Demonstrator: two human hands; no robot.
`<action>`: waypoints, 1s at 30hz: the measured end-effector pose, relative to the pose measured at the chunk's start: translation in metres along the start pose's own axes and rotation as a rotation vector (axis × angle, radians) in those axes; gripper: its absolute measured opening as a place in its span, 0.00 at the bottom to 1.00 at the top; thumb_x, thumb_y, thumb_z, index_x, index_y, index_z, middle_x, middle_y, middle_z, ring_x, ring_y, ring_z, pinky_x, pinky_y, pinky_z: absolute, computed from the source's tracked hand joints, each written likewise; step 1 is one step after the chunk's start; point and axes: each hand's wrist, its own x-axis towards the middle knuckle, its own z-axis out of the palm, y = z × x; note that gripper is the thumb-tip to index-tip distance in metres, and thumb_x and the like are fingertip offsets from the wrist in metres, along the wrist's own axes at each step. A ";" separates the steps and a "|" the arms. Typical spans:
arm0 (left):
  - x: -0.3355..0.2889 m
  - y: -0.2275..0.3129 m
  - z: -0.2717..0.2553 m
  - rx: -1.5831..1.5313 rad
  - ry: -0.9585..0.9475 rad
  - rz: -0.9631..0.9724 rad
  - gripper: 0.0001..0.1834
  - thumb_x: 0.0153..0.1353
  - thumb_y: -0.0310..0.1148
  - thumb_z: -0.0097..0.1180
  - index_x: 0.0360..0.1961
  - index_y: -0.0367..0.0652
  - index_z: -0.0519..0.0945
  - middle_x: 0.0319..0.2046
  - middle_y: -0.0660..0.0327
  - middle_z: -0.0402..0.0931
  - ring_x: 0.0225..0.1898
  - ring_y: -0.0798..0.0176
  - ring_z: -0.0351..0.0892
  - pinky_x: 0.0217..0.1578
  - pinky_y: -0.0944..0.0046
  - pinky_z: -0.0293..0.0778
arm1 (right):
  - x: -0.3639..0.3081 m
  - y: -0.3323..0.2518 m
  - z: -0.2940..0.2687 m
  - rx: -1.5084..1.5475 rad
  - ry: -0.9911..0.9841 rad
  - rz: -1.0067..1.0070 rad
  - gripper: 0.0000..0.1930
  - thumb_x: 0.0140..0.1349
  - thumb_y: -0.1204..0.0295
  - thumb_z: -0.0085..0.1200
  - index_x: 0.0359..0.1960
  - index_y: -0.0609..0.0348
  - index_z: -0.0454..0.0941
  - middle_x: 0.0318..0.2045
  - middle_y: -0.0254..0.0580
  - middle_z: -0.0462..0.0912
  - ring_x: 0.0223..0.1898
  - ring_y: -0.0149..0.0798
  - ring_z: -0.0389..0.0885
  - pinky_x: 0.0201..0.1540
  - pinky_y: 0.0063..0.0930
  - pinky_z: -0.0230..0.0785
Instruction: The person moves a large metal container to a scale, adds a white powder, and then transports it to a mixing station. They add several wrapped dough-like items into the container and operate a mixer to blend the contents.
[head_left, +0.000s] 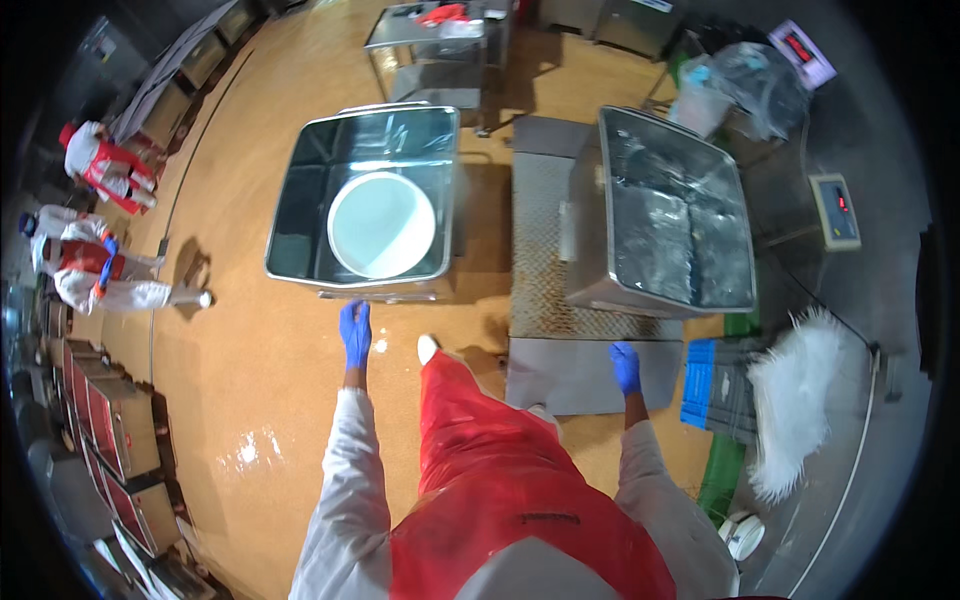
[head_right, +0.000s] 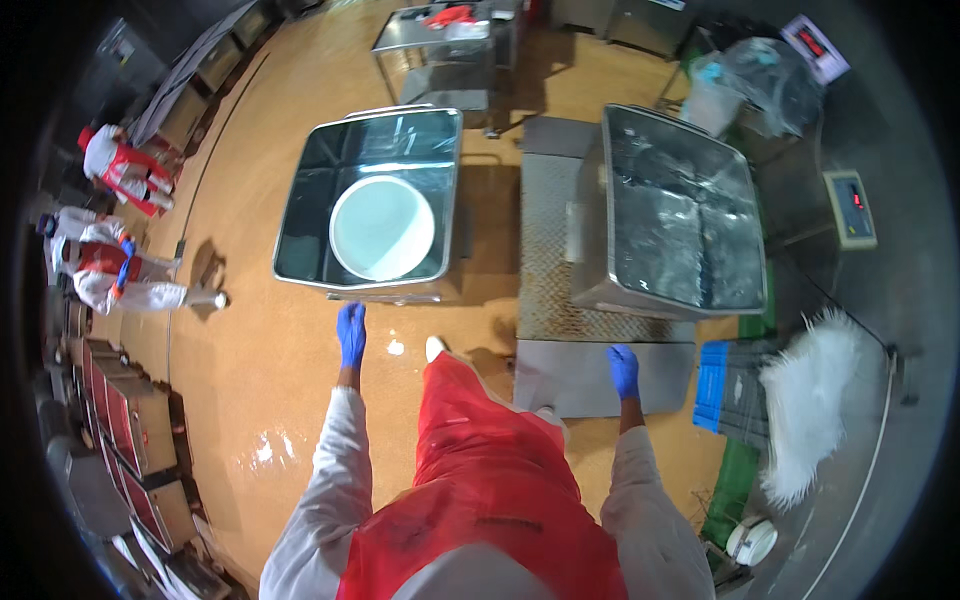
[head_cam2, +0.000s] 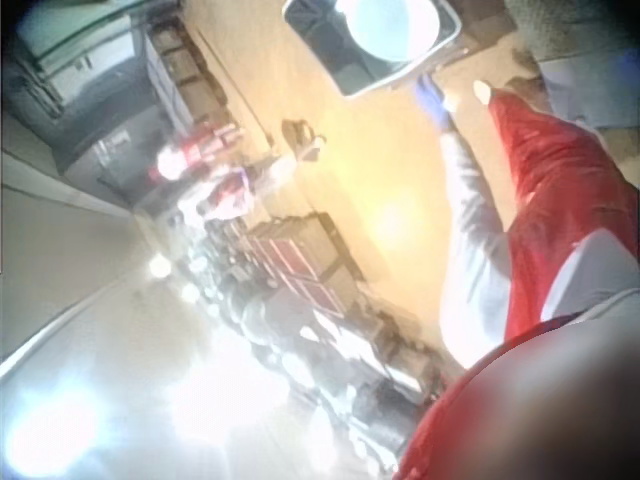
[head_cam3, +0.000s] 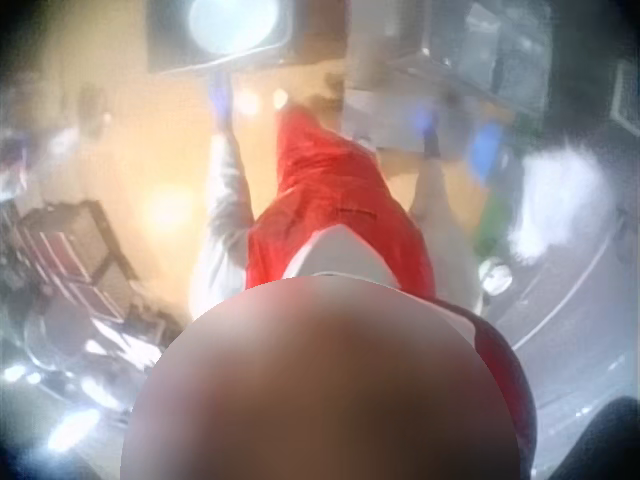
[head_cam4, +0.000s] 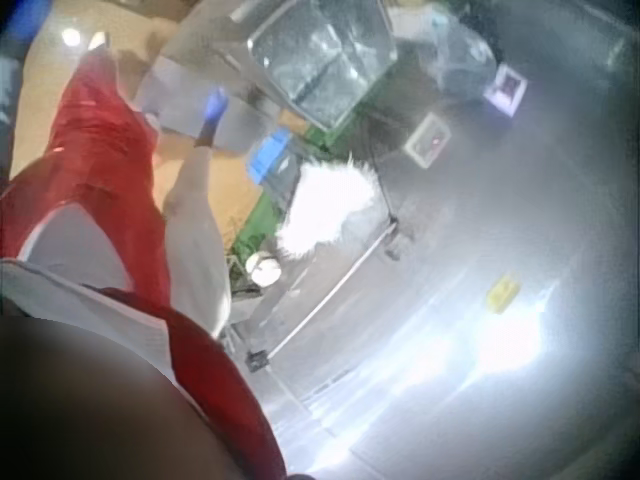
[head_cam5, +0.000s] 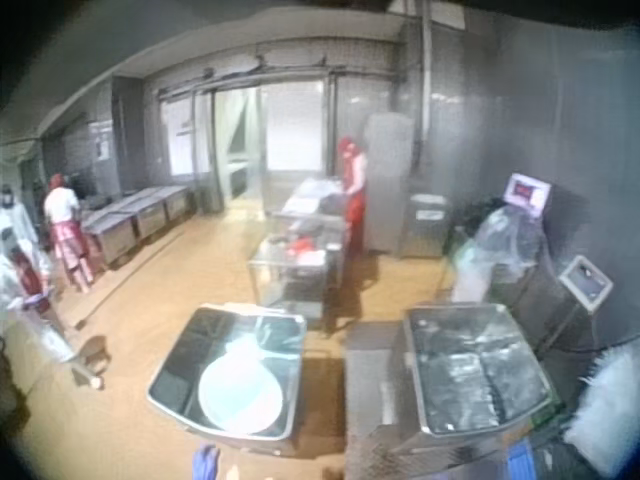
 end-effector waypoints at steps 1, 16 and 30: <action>0.050 -0.020 -0.019 -0.045 0.012 -0.038 0.19 0.64 0.40 0.57 0.48 0.35 0.77 0.46 0.50 0.77 0.47 0.56 0.75 0.51 0.58 0.70 | 0.014 -0.035 0.036 -0.024 -0.012 -0.020 0.06 0.62 0.72 0.56 0.32 0.62 0.79 0.27 0.39 0.78 0.32 0.31 0.75 0.38 0.28 0.70; 0.275 0.010 -0.005 -0.300 -0.655 -0.296 0.37 0.43 0.36 0.76 0.52 0.34 0.70 0.40 0.58 0.76 0.41 0.63 0.76 0.43 0.62 0.74 | -0.105 -0.184 0.173 -0.311 -0.288 0.502 0.19 0.57 0.62 0.64 0.45 0.60 0.80 0.40 0.46 0.85 0.43 0.41 0.83 0.46 0.32 0.74; 0.294 0.099 0.093 0.524 -0.430 0.014 0.52 0.31 0.63 0.75 0.49 0.30 0.74 0.44 0.43 0.75 0.47 0.43 0.76 0.47 0.50 0.74 | -0.106 -0.206 0.243 -0.247 -0.150 0.462 0.18 0.59 0.62 0.60 0.43 0.64 0.80 0.41 0.48 0.84 0.45 0.44 0.82 0.49 0.34 0.73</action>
